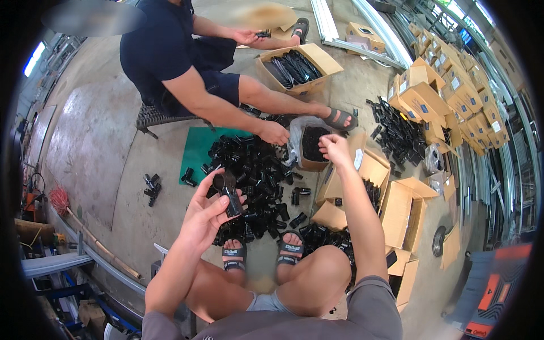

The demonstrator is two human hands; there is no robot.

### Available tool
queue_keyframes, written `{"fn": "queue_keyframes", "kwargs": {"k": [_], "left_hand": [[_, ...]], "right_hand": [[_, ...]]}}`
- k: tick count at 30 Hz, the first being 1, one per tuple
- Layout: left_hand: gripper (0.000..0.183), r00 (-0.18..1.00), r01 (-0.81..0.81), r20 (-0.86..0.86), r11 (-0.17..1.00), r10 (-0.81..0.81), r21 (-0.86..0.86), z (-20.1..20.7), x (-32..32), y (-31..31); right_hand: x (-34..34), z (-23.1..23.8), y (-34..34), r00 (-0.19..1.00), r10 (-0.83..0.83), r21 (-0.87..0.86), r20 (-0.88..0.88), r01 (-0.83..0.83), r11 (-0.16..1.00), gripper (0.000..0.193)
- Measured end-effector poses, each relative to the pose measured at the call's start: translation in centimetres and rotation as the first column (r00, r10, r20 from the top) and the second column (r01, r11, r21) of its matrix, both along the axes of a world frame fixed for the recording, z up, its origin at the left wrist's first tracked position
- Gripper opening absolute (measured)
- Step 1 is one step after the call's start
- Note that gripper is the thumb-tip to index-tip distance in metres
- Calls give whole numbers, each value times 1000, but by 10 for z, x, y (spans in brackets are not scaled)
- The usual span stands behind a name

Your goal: The person picks up black plastic components from a pile on the floor and places them into an open cardboard box.

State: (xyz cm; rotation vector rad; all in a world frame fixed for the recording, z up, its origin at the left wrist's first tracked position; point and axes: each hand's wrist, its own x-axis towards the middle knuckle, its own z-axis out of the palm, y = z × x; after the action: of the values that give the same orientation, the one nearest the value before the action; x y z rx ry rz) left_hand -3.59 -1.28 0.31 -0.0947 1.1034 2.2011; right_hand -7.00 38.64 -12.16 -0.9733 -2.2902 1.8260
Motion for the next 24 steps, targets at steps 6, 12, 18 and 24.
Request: {"fn": "queue_keyframes", "kwargs": {"k": [6, 12, 18, 24], "left_hand": [[66, 981, -20, -190, 952, -40, -306, -19, -21, -5], [65, 952, 2, -267, 876, -149, -482, -36, -33, -1], [64, 940, 112, -201, 808, -274, -579, -52, -41, 4], [62, 934, 136, -198, 808, -298, -573, -51, -44, 6]], "right_hand": [[-45, -132, 23, 908, -110, 629, 404, -188, 754, 18], [-60, -188, 14, 852, 94, 609, 516, -442, 659, 22], [-72, -211, 14, 798, 37, 535, 602, -437, 723, 26], [-71, -201, 18, 913, 17, 582, 408, -274, 765, 17]]}}
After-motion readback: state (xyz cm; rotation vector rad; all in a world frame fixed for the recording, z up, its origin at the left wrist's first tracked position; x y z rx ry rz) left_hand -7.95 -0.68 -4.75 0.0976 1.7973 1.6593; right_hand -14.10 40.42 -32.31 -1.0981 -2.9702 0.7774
